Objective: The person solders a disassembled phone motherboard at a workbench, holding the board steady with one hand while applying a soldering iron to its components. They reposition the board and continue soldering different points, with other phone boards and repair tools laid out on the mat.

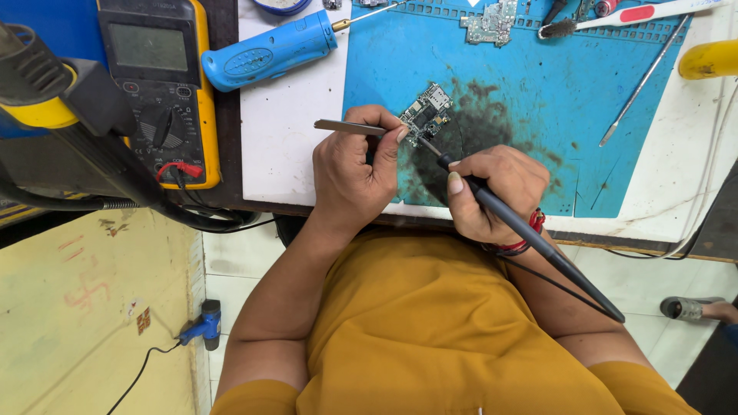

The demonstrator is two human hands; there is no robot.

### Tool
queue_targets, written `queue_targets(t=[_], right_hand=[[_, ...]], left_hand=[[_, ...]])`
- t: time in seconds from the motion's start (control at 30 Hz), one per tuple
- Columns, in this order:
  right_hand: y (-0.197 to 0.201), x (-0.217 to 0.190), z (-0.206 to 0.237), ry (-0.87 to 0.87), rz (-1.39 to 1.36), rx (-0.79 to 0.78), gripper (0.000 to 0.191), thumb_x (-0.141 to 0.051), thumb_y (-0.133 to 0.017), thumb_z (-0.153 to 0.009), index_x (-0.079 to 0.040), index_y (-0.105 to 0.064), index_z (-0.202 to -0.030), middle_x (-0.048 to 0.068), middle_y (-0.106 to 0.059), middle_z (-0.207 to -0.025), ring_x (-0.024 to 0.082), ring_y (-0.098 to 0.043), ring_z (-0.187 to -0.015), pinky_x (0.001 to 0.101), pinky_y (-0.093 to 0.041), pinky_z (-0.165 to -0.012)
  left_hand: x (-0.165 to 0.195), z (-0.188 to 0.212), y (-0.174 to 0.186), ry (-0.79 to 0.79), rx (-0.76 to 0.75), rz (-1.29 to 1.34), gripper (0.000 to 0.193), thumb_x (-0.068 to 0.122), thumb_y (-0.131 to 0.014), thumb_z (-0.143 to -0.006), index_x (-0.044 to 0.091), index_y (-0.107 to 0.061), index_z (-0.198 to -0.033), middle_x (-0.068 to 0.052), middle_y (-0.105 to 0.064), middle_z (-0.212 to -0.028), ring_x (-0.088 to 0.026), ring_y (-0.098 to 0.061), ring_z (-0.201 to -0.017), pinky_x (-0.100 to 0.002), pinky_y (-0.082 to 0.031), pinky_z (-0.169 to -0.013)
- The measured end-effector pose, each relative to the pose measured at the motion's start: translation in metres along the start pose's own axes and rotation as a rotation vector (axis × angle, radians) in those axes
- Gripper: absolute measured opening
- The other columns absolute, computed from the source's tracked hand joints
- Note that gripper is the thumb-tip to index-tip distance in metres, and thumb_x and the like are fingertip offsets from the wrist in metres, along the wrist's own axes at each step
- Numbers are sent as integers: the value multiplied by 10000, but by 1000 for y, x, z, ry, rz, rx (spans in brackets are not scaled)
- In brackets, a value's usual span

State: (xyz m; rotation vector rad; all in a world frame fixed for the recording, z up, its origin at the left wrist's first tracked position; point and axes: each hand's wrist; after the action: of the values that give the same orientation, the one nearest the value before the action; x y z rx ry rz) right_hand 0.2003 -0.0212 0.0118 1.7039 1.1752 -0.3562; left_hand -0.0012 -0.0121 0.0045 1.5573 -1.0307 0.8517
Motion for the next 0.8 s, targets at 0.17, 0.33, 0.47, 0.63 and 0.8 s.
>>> queue_targets(t=[0.17,0.33,0.47,0.63,0.8], right_hand=[[0,-1,0,-2,-3,-1,73,-41,-692,-930,-22,-623,-945,109,-681,-807,260,-645,-656,323,-498,-589],[-1,0,0,3,0,1,73,-37,-694,-925,-18,-627,-947,102,-670,-787,258,-644,-650,324,-499,-586],[-1,0,0,4,-4,1,70,-40,-691,-926,-24,-626,-947,110,-686,-809,256,-647,-658,323,-501,-591],[-1,1,1,2,5,3,68,-43,-693,-929,-23,-633,-952,112,-686,-810,259,-649,-661,324,-503,-595],[1,1,1,-3,0,18,70,-43,-693,-925,-21,-634,-955,120,-686,-818,265,-652,-668,326,-499,-594]], left_hand=[[0,0,0,-13,7,-1,90,89,-694,-1045,45,-616,-1039,-52,-705,-913,-149,-699,-707,-283,-545,-647],[0,0,0,20,-2,12,90,88,-699,-1036,43,-621,-1032,-40,-706,-880,-141,-693,-679,-279,-539,-626],[0,0,0,-9,8,-2,89,87,-695,-1041,43,-619,-1030,-50,-704,-904,-145,-698,-701,-282,-543,-641],[0,0,0,8,3,15,86,85,-692,-1040,41,-619,-1031,-49,-702,-903,-146,-698,-696,-284,-544,-638],[1,0,0,5,5,5,90,88,-694,-1038,43,-616,-1035,-49,-705,-902,-154,-693,-690,-292,-543,-641]])
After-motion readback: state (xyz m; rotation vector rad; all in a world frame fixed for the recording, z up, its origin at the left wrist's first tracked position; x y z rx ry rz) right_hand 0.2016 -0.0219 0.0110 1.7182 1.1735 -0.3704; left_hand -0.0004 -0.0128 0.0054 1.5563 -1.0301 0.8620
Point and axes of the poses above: each hand's wrist, its own z-axis away from the middle knuckle, its own y-axis out of the back of the hand, x = y × z
